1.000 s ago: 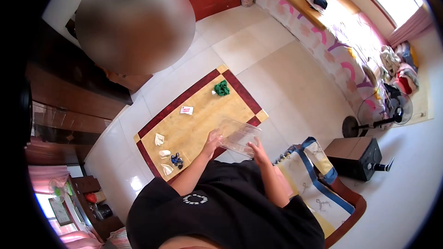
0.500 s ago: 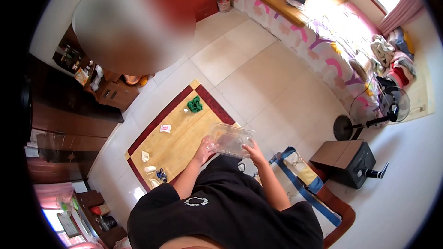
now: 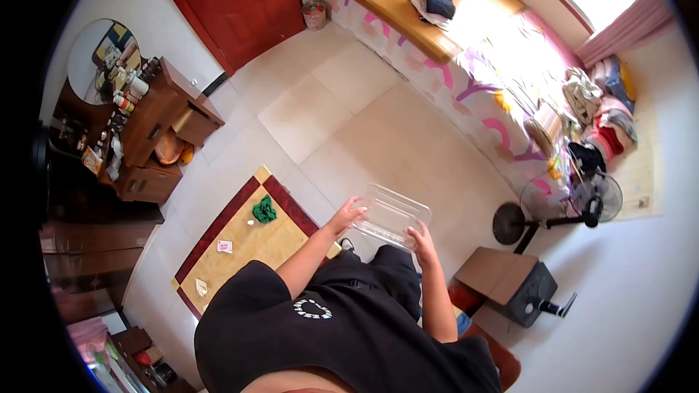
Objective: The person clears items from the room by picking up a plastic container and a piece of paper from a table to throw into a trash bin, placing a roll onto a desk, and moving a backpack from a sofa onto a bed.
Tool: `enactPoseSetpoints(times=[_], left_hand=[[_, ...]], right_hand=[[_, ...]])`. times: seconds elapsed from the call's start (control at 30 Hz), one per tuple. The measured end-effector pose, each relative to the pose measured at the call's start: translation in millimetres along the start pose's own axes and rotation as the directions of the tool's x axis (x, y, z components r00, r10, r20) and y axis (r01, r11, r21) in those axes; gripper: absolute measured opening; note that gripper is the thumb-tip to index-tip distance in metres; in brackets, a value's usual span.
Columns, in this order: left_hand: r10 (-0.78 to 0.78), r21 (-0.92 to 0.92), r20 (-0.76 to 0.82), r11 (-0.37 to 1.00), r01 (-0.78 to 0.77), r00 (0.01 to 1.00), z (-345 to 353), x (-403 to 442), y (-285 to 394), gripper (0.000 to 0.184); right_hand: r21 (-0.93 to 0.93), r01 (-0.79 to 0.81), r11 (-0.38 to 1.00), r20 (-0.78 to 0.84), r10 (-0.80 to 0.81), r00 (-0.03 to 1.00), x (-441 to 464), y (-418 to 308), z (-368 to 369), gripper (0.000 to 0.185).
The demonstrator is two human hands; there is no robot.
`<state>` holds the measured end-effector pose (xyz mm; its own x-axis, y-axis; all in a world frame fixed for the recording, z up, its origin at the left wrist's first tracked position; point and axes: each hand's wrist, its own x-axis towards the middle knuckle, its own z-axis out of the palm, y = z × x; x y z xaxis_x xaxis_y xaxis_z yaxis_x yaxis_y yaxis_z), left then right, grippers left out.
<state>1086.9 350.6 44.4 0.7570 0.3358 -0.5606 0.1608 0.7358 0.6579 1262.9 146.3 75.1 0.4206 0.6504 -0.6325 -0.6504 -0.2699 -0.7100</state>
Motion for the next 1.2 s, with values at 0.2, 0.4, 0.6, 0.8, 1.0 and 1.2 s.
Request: enactPoseSetpoints(times=[0.2,0.4,0.6,0.8,1.0,1.2], left_hand=[[0.019,-0.039,-0.137,0.999,-0.025,0.990,1,80,38,0.058],[0.108,-0.144,-0.386,0.974,-0.175,0.916,10,118,119,0.053],[0.234,-0.218,-0.660,0.850,-0.480,0.714,-7,142,172,0.048],[0.242,-0.223,-0.765,0.770,-0.598,0.596,-33,188,206,0.049],[0.161,-0.367,-0.654,0.787,-0.497,0.739,-102,295,303,0.057],[0.216,-0.209,-0.483,0.913,-0.351,0.849,-140,411,488,0.061]], right_hand=[[0.033,-0.058,0.998,0.068,0.056,0.996,110,-41,-12,0.062],[-0.071,-0.119,0.990,0.302,0.135,0.944,233,-133,17,0.066],[-0.408,-0.105,0.907,0.500,0.318,0.805,338,-232,124,0.052],[-0.507,-0.049,0.861,0.575,0.380,0.724,426,-258,177,0.045],[-0.497,-0.185,0.848,0.436,0.428,0.791,532,-310,211,0.040],[-0.232,-0.069,0.970,0.395,0.159,0.905,629,-413,249,0.054]])
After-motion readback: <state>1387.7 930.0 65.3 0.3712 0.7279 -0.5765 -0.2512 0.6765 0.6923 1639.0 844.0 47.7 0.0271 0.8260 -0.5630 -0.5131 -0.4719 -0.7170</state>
